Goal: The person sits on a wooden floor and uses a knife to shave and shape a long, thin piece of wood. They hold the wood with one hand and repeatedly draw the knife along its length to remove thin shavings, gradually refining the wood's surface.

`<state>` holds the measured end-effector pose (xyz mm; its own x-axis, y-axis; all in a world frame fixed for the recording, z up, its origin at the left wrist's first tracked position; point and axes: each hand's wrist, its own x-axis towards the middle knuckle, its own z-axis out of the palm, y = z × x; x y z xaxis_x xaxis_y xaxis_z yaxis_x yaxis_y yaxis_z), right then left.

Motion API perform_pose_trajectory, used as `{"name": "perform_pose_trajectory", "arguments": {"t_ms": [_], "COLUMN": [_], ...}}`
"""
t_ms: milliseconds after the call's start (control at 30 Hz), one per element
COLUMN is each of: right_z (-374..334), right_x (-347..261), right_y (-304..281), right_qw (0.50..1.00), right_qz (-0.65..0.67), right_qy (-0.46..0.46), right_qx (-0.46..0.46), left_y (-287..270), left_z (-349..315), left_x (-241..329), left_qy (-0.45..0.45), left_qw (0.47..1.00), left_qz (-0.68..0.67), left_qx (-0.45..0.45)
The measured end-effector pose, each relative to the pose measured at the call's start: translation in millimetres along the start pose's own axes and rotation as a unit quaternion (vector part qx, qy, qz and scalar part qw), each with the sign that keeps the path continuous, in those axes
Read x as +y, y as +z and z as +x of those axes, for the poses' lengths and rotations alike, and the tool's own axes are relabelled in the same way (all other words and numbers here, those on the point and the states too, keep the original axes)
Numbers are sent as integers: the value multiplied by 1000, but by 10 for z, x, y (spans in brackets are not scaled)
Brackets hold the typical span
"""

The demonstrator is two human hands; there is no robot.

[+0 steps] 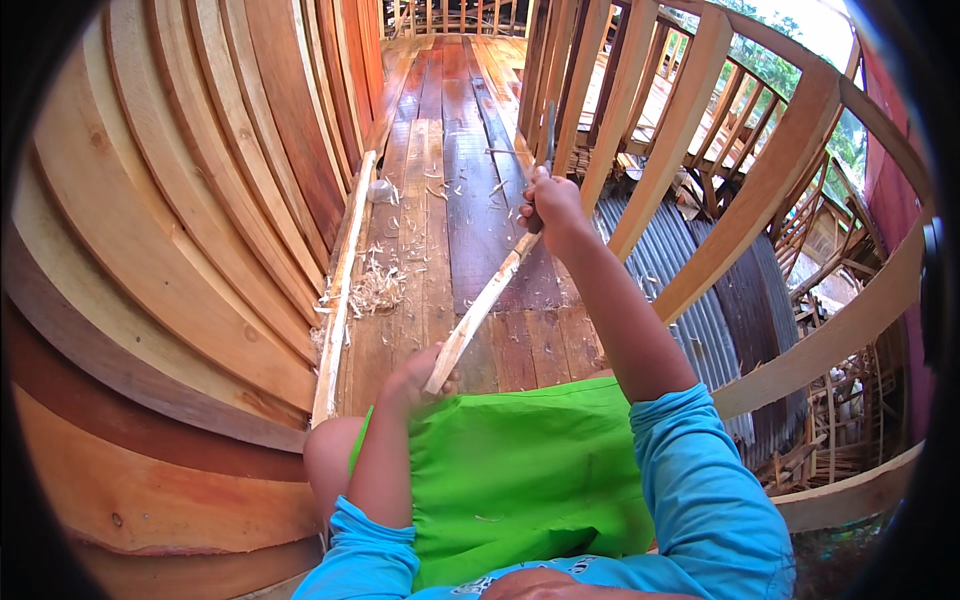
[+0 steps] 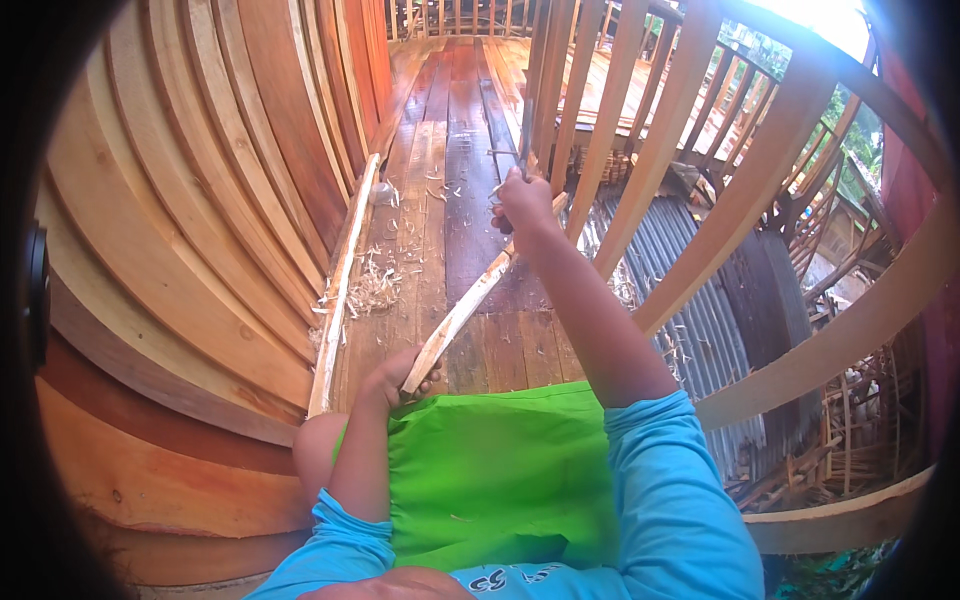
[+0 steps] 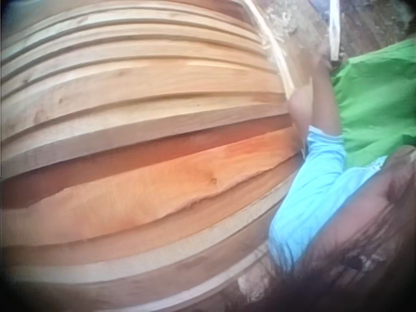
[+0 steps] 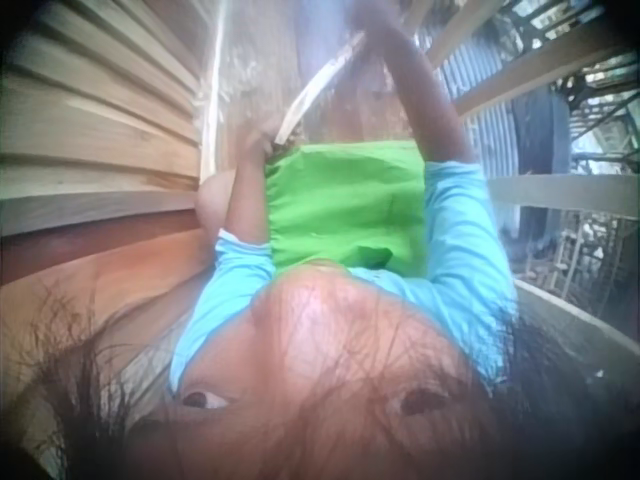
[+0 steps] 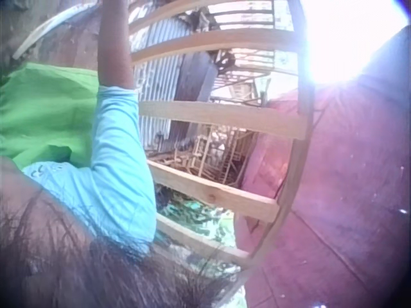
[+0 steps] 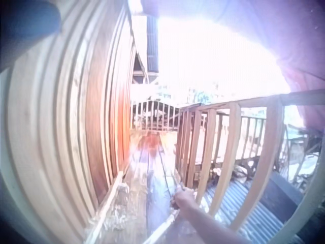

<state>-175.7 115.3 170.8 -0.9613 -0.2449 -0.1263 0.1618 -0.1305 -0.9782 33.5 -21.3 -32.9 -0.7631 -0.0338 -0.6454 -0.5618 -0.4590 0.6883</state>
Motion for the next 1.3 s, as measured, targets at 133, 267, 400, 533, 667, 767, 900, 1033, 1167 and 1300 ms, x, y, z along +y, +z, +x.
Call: {"name": "perform_pose_trajectory", "arguments": {"t_ms": [133,267,400,533,667,767,900,1033,1167,1300], "right_z": [40,-139,-388,-460,-511,-427,-257,-172,-246,-422], "right_x": [-151,-17,590,1615,1937,1819,1688,1654,1839,1787], "right_y": [17,154,296,177,-147,-374,-604,-867,-690,-482], "right_qw": [999,998,990,966,916,886,795,791,822,840], "right_qz": [-17,-41,-97,-212,-352,-411,-566,-599,-563,-523], "right_qy": [-42,-25,12,-106,-163,-191,-147,-72,-21,-61], "right_qx": [-3,-36,-98,-102,-97,-94,-163,-105,-85,-129], "left_y": [50,94,141,164,70,111,133,257,318,-1], "left_z": [-14,-104,-158,-148,-108,-198,-112,-126,-226,-174], "left_x": [-1,53,93,116,62,169,223,235,293,103], "left_qy": [5,-2,-14,-26,-6,-42,-52,-7,-23,9], "left_qw": [1000,1000,1000,1000,999,996,996,996,996,997], "left_qz": [-15,1,-3,-14,-41,-63,-61,-87,-91,-64], "left_qx": [-8,-12,-6,-9,-20,-50,-35,-10,11,-32]}}
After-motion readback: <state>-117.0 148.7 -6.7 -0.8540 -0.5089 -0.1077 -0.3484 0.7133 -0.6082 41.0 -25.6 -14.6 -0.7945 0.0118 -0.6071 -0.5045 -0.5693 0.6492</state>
